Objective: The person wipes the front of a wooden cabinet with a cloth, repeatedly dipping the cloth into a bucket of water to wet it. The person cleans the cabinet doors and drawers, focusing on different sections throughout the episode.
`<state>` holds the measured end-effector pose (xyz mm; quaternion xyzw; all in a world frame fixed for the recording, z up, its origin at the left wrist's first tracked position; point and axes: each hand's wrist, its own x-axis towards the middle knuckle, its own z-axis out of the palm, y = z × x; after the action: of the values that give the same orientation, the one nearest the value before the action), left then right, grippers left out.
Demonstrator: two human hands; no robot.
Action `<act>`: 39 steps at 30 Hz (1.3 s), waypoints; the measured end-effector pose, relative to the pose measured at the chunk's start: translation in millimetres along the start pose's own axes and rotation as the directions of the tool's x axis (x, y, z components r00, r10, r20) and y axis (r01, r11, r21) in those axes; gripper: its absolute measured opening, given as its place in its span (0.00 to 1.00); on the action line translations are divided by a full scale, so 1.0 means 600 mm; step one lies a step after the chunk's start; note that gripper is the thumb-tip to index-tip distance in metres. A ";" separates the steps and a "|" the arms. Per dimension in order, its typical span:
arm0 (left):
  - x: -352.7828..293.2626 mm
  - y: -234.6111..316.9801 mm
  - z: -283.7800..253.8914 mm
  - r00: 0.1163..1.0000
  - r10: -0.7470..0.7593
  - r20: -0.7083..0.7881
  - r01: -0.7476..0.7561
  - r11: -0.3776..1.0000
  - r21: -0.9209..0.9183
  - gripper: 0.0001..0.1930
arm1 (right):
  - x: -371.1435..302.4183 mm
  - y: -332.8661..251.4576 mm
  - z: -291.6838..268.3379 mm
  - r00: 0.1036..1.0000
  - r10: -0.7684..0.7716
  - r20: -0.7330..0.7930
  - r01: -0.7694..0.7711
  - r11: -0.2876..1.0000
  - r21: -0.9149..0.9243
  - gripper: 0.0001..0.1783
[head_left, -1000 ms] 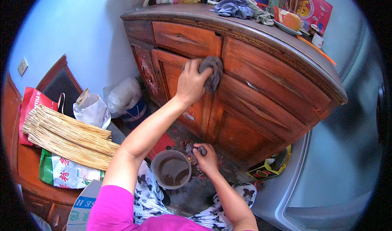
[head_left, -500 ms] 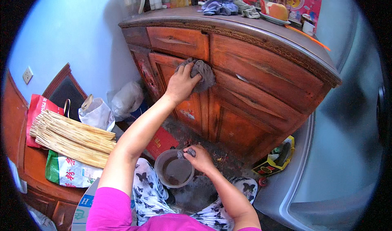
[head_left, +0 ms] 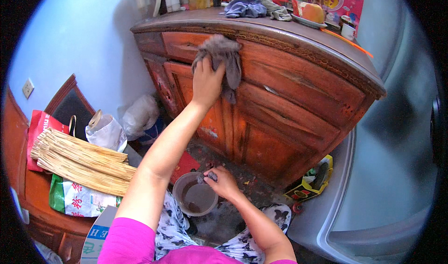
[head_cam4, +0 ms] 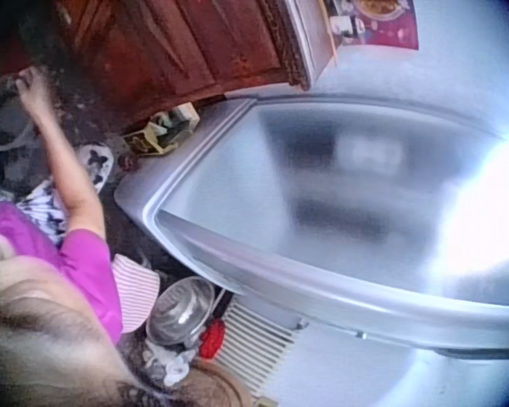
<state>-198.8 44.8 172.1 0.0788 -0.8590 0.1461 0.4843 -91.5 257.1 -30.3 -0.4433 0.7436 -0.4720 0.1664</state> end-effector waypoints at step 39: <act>0.095 -0.031 -0.036 0.885 -0.441 -0.149 0.379 0.869 -0.318 0.22 | 0.022 -0.016 0.008 1.000 -0.006 0.010 0.006 1.000 0.029 0.15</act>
<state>-205.5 34.8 234.7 0.1746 -0.7762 -0.0761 0.6010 -90.9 242.2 -22.4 -0.4457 0.7344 -0.4810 0.1753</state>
